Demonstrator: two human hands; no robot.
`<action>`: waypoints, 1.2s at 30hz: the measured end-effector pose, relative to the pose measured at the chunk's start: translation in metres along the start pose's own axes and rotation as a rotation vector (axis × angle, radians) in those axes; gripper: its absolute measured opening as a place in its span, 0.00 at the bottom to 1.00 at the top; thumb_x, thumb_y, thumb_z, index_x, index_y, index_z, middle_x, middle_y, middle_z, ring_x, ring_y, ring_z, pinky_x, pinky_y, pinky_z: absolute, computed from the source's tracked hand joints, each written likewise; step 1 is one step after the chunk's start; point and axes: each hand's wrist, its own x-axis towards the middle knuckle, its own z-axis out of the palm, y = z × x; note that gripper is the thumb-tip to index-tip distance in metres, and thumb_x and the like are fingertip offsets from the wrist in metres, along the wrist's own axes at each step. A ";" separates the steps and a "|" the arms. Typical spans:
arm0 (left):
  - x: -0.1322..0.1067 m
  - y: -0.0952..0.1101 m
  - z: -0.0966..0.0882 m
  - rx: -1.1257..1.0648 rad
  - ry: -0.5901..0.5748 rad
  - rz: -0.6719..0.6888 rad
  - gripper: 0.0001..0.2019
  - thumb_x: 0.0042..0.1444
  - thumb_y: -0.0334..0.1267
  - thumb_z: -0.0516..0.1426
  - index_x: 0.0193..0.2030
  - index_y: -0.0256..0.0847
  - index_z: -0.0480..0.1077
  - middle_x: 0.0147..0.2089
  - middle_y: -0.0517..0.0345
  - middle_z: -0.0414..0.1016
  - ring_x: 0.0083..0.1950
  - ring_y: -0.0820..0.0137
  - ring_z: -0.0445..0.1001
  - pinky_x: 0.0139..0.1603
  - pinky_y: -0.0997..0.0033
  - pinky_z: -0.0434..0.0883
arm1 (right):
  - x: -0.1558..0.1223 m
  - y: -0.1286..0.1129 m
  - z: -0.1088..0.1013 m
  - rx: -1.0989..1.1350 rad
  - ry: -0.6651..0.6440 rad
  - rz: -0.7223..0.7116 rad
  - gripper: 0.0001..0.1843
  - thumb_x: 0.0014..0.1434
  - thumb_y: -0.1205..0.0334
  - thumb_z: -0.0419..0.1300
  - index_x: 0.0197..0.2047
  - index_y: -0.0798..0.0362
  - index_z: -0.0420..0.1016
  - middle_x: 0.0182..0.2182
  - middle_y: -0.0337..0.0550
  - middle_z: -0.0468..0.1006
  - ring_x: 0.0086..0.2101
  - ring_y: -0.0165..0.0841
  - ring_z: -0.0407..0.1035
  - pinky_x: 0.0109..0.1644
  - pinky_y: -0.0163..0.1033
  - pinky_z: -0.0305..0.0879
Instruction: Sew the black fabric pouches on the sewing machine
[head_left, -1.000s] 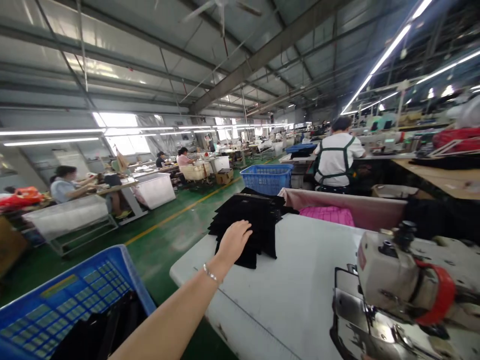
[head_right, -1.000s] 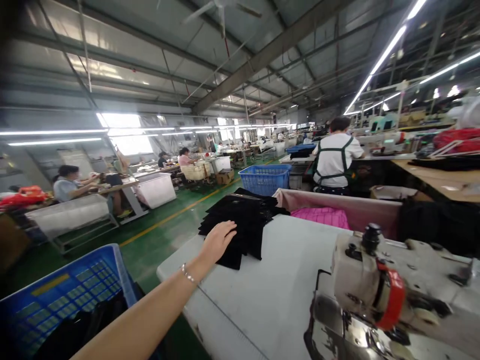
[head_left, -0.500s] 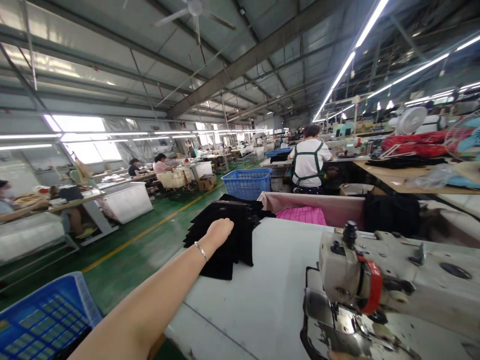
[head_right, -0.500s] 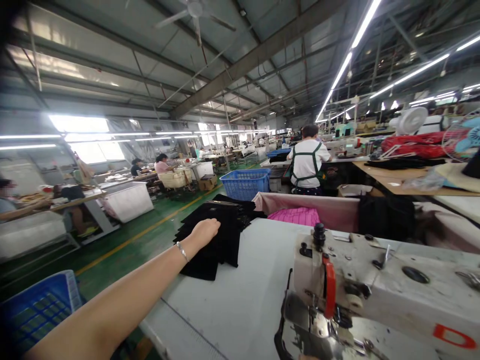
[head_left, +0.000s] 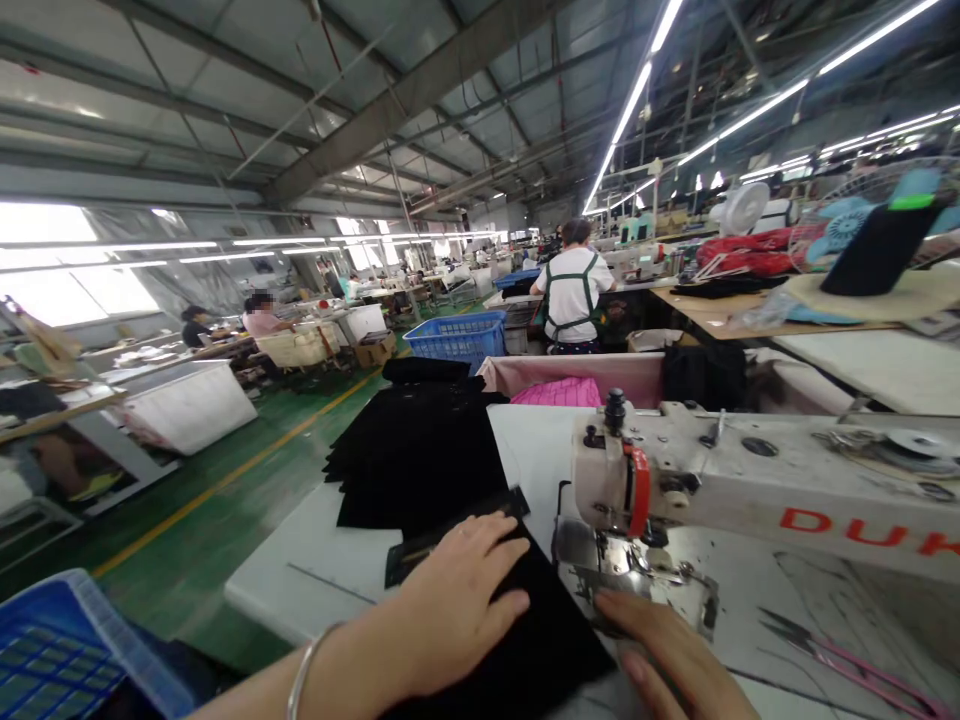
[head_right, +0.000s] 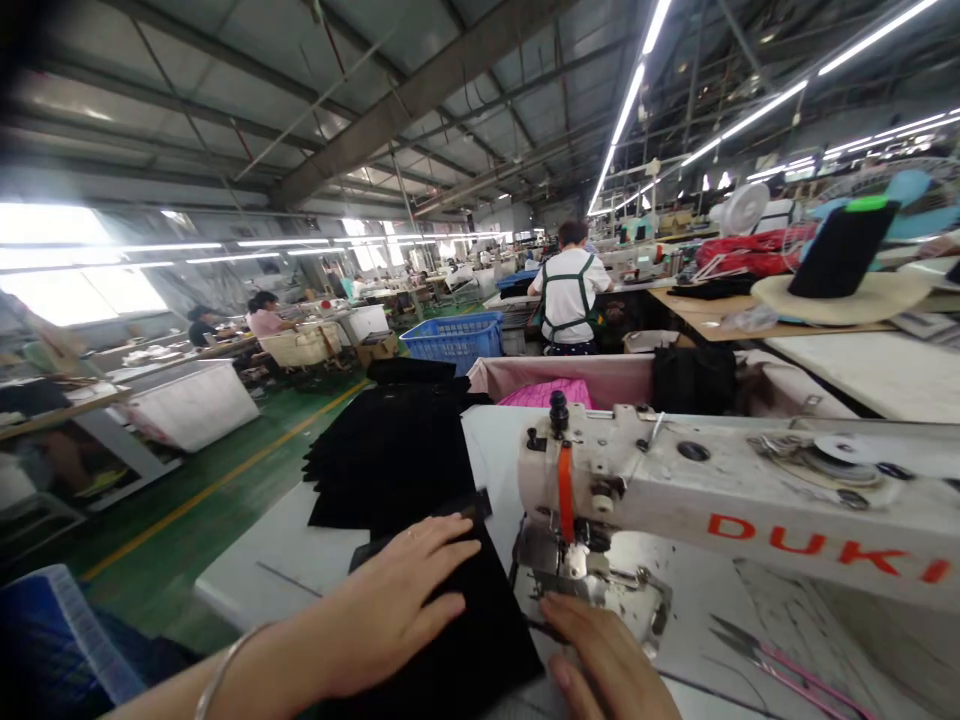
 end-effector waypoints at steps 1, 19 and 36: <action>-0.008 0.003 0.026 0.021 -0.026 -0.050 0.25 0.60 0.44 0.58 0.62 0.41 0.64 0.67 0.44 0.62 0.67 0.50 0.60 0.64 0.48 0.62 | -0.003 -0.005 0.002 -0.026 -0.008 -0.024 0.19 0.62 0.59 0.60 0.57 0.48 0.72 0.52 0.45 0.78 0.49 0.39 0.74 0.49 0.40 0.75; -0.004 0.018 0.034 -0.514 0.072 -0.277 0.04 0.53 0.29 0.57 0.36 0.40 0.70 0.30 0.64 0.70 0.31 0.73 0.69 0.30 0.77 0.65 | 0.009 -0.049 -0.007 0.166 -0.039 0.279 0.08 0.61 0.60 0.60 0.45 0.47 0.74 0.44 0.47 0.76 0.46 0.43 0.71 0.48 0.51 0.73; -0.036 0.046 -0.005 -1.189 0.135 -0.303 0.08 0.55 0.41 0.63 0.36 0.37 0.77 0.34 0.58 0.69 0.36 0.70 0.67 0.37 0.75 0.63 | 0.028 -0.065 -0.054 0.305 -0.107 0.246 0.05 0.61 0.60 0.60 0.36 0.43 0.77 0.50 0.40 0.77 0.58 0.46 0.63 0.59 0.59 0.64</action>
